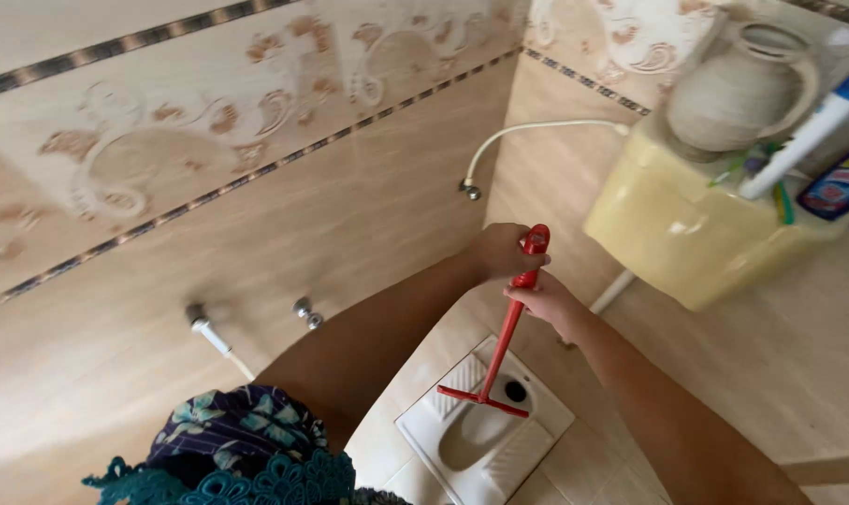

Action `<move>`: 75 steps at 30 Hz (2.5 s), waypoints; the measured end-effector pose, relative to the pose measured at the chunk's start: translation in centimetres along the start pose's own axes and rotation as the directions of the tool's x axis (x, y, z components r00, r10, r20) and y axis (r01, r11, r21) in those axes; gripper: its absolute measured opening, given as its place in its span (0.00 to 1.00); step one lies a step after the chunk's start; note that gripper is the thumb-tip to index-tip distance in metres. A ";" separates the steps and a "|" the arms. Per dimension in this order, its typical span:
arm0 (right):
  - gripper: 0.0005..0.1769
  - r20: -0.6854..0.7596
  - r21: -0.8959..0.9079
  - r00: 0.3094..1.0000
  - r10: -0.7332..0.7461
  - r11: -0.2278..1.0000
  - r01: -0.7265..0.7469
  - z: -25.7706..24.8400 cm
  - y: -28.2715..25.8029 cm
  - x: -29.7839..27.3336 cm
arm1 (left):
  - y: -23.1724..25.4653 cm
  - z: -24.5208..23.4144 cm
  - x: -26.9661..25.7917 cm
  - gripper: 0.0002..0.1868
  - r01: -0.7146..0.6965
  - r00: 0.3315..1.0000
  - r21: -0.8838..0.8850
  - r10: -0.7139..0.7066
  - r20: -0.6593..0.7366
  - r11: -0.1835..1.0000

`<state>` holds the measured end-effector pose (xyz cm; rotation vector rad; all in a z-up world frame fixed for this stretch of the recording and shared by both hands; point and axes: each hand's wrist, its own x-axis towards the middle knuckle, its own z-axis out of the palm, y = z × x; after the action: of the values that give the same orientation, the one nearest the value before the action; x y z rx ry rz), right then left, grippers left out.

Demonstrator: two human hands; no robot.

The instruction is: The person picks up a red squeegee and wipes the bathroom floor and around the toilet, then places a tube of toothpaste and a toothbrush onto a wall-mounted rack.

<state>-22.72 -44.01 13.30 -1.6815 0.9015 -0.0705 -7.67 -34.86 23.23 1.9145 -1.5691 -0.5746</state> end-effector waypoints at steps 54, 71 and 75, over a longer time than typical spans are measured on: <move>0.14 -0.760 0.647 0.045 0.648 0.748 0.152 3.9 5.9 -33.5 | 14.1 34.3 -7.5 0.11 -0.694 0.334 -0.168 0.520 0.786 0.700; 0.10 -0.846 0.402 -0.094 0.525 0.743 0.535 -2.4 23.1 -7.6 | 4.9 47.8 14.1 0.06 -0.800 0.164 -0.149 0.452 0.877 0.581; 0.14 -0.831 0.407 -0.144 0.537 0.764 0.501 -1.6 26.7 -3.4 | 2.1 49.4 16.1 0.10 -0.793 0.082 -0.257 0.515 0.853 0.552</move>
<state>-39.76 -44.24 -7.62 -0.4648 1.7532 -1.8339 -38.43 -59.32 -10.89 0.6141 -3.0943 -1.0088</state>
